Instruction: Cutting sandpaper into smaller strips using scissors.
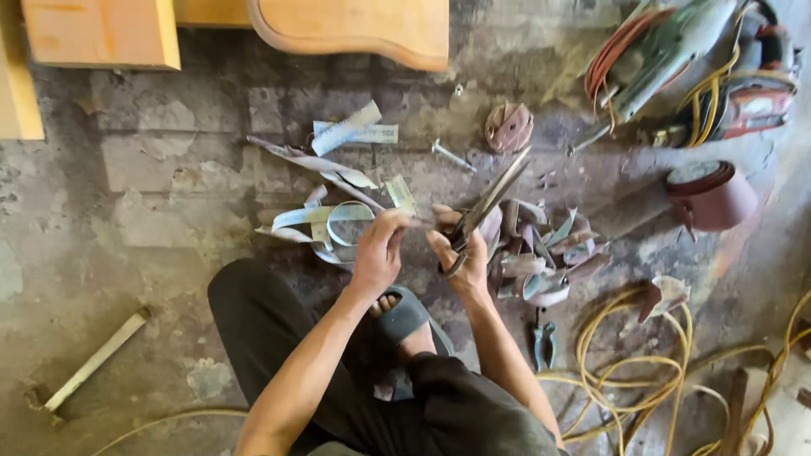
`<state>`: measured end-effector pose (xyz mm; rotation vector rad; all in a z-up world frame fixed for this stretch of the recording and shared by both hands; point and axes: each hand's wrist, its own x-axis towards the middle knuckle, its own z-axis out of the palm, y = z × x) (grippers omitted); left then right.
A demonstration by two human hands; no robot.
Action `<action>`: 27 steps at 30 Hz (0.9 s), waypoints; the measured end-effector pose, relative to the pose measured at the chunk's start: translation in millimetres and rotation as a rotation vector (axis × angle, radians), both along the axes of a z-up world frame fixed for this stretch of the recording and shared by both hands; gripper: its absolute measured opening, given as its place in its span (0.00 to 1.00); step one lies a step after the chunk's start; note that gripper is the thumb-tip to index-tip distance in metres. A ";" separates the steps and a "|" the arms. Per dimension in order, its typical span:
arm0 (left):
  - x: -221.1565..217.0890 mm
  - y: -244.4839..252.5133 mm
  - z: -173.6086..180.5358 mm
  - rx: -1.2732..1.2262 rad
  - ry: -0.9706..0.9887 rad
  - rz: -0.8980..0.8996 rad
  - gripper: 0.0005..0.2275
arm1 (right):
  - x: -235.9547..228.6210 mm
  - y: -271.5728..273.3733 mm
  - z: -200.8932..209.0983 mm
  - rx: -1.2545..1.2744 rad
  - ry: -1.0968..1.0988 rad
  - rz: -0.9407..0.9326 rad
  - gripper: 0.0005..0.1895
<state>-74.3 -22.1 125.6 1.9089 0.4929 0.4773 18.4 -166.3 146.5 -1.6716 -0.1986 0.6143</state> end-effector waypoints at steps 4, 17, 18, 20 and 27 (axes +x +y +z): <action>-1.9 -1.0 27.0 0.068 -0.019 -0.141 0.11 | -11.4 -14.1 -10.1 -0.025 -0.023 0.089 0.11; 0.5 -39.1 31.3 -0.382 0.430 -0.008 0.11 | -9.2 -39.1 28.0 -0.183 -0.092 0.177 0.12; 0.2 -42.1 33.7 -0.337 0.376 -0.020 0.11 | -8.5 -39.5 30.6 -0.185 -0.079 0.136 0.12; -0.6 -48.5 32.3 -0.428 0.440 -0.011 0.11 | -9.4 -42.7 31.4 -0.198 -0.056 0.094 0.12; 4.7 -42.8 51.0 -0.549 0.259 -0.188 0.13 | -15.7 -46.7 19.5 -0.201 -0.040 -0.049 0.13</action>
